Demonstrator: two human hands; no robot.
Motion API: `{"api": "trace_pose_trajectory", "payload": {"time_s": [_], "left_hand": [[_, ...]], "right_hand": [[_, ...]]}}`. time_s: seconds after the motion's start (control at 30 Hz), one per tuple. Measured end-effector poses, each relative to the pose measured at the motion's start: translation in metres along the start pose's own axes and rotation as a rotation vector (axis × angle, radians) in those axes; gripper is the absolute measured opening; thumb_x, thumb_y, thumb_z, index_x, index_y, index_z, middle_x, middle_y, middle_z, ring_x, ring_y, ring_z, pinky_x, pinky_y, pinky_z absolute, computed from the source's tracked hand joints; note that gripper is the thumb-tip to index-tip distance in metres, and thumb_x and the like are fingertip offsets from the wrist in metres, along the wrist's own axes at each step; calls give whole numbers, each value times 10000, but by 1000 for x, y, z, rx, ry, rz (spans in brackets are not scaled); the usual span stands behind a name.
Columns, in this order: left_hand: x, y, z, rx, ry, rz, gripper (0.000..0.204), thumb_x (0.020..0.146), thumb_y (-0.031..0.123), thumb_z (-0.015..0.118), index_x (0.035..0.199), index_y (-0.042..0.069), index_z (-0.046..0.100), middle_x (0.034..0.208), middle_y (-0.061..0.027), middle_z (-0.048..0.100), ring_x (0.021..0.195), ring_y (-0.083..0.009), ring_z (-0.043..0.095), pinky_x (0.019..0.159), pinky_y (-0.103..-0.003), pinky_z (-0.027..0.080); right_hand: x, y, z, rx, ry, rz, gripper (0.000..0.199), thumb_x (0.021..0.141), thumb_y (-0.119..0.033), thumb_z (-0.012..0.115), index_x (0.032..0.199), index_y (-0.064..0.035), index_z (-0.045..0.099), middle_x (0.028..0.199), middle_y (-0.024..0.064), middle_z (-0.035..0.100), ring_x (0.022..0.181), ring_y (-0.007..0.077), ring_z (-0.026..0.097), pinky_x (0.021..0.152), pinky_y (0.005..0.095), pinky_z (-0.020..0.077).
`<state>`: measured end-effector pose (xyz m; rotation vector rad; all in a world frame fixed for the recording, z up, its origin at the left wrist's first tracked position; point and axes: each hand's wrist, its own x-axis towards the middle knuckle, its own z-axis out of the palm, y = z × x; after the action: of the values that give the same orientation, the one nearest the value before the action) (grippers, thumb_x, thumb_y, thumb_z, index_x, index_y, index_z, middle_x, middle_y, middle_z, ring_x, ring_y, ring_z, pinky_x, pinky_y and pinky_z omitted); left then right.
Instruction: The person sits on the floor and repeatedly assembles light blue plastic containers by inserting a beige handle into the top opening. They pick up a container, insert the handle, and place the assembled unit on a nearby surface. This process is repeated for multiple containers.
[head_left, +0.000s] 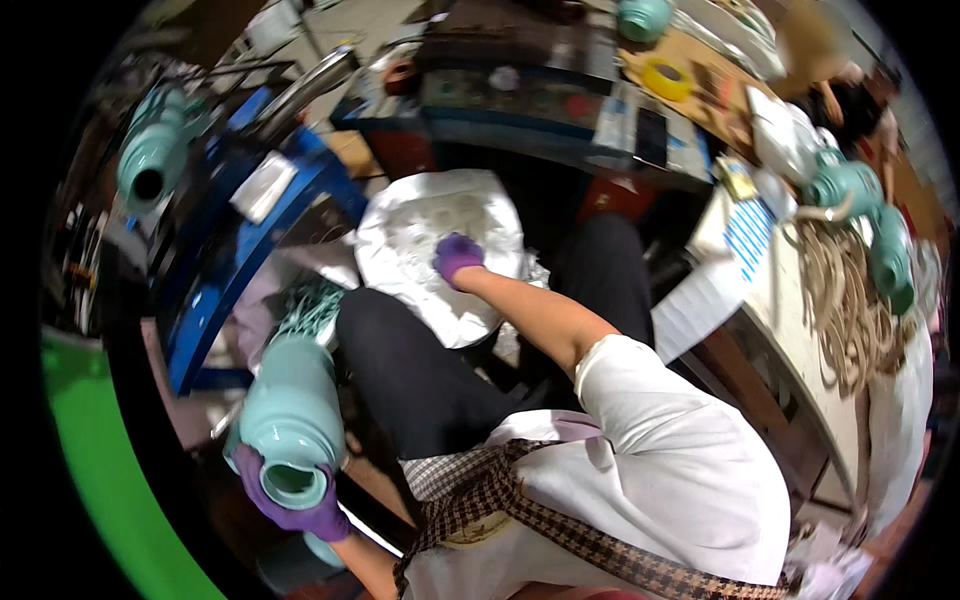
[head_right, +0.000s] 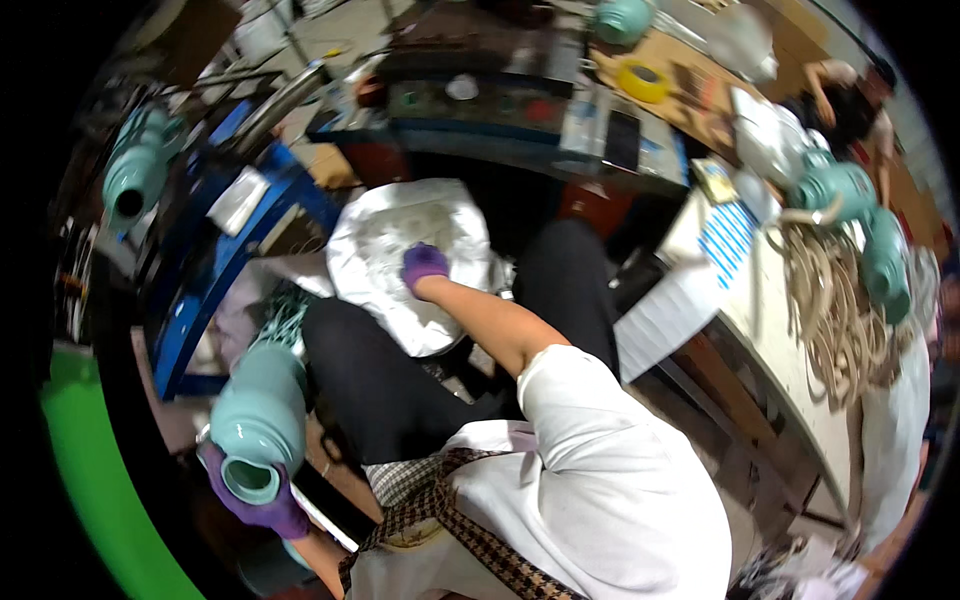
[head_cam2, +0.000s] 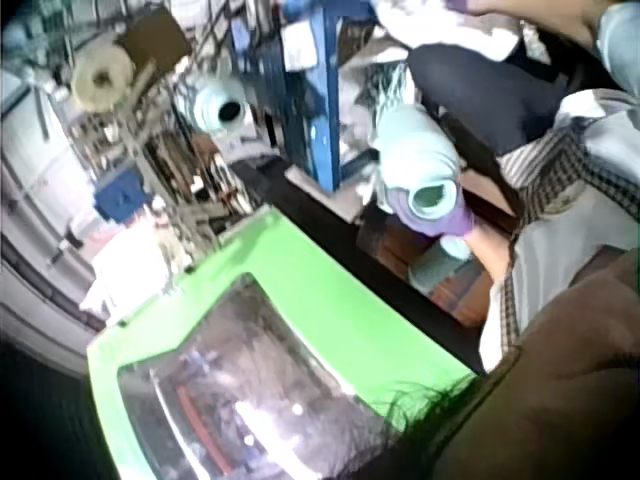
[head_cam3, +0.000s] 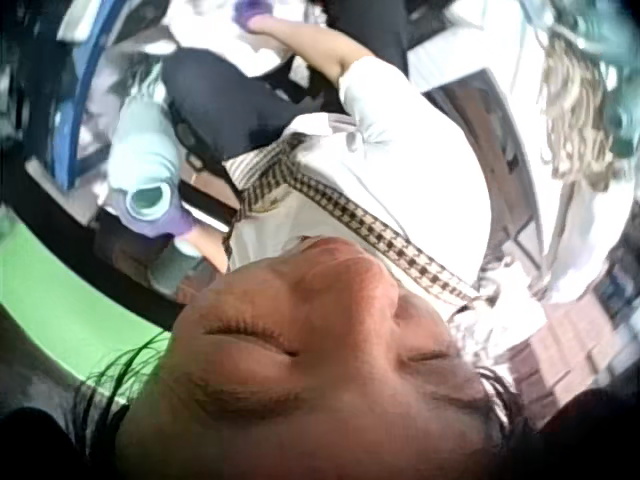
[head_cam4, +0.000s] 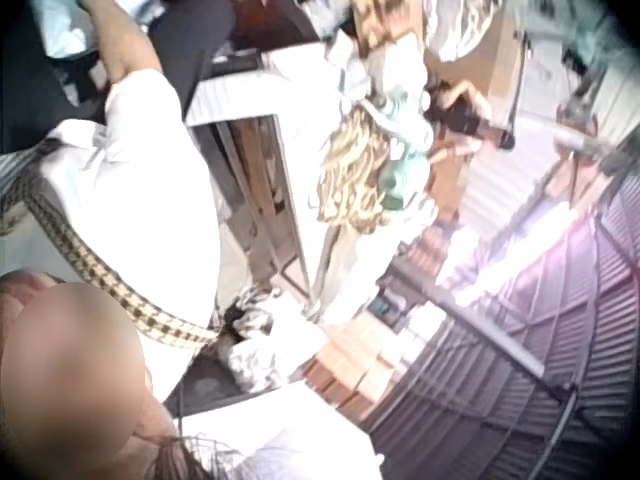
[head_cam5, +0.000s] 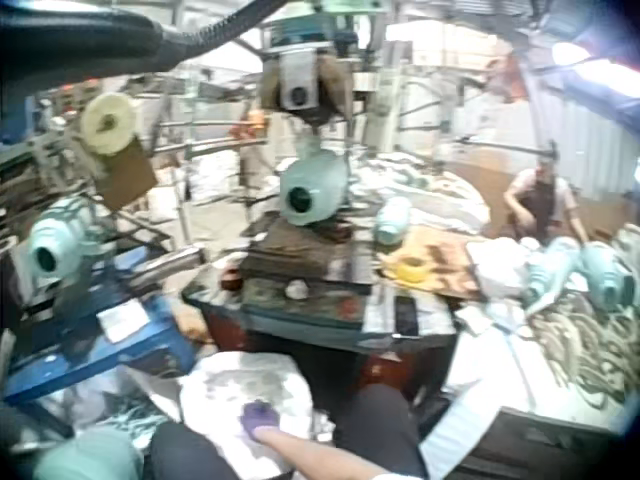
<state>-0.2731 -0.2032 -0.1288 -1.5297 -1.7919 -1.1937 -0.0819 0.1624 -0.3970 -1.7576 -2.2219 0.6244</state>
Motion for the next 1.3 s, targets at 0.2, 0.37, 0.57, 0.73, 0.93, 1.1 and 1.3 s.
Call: {"api": "trace_pose_trajectory", "payload": {"time_s": [0.2, 0.37, 0.57, 0.73, 0.93, 1.1, 1.3], "left_hand": [[-38, -3, 17, -155, -149, -193, 784, 640, 106, 841, 1350, -55, 550, 1331, -187, 600, 1220, -342, 572, 1074, -449, 432], [-28, -8, 26, -266, -189, -163, 805, 642, 88, 840, 1372, -58, 535, 1343, -171, 601, 1215, -304, 576, 1065, -412, 436], [-29, -18, 33, -243, -184, -107, 813, 633, 101, 829, 1376, -41, 533, 1348, -170, 597, 1214, -307, 577, 1070, -407, 432], [-27, -4, 35, -233, -268, -90, 806, 623, 114, 839, 1358, -28, 539, 1346, -161, 583, 1251, -315, 550, 1096, -414, 405], [-12, 4, 28, -140, -339, 25, 809, 617, 178, 862, 1336, -19, 548, 1333, -186, 575, 1257, -360, 540, 1098, -454, 402], [-4, 4, 34, -126, -323, 74, 799, 649, 317, 856, 1307, -29, 563, 1319, -201, 580, 1234, -379, 561, 1087, -483, 410], [2, 1, 42, -219, -394, 154, 775, 657, 338, 835, 1292, -25, 579, 1298, -195, 600, 1231, -372, 568, 1092, -475, 408]], "right_hand": [[-64, -84, -130, 474, -126, -182, 540, 847, -199, 592, 1380, -124, 553, 1043, 241, 697, 980, 393, 677, 902, 480, 514], [-197, -170, -150, 1374, -310, -557, 207, 833, -203, 740, 984, -63, 726, 803, 55, 702, 675, 147, 634, 679, 320, 535], [-212, -80, -181, 628, -635, -665, 300, 868, -264, 718, 1112, -93, 675, 875, 111, 717, 731, 244, 690, 696, 403, 521], [-243, -42, -163, 240, -323, -810, 185, 875, -263, 708, 854, -80, 722, 1025, 151, 668, 904, 311, 671, 767, 428, 526], [-225, -103, -136, 797, 130, -1157, 249, 846, -282, 754, 921, -52, 700, 1271, 162, 569, 1069, 307, 631, 839, 396, 535], [-212, -148, -192, 932, -483, -1156, 313, 903, -303, 693, 1109, -73, 642, 1200, 128, 589, 1001, 271, 635, 817, 351, 538], [-229, -180, -151, 1056, -110, -1244, 141, 788, -178, 679, 794, -45, 633, 773, 132, 642, 686, 325, 616, 635, 411, 481]]}}
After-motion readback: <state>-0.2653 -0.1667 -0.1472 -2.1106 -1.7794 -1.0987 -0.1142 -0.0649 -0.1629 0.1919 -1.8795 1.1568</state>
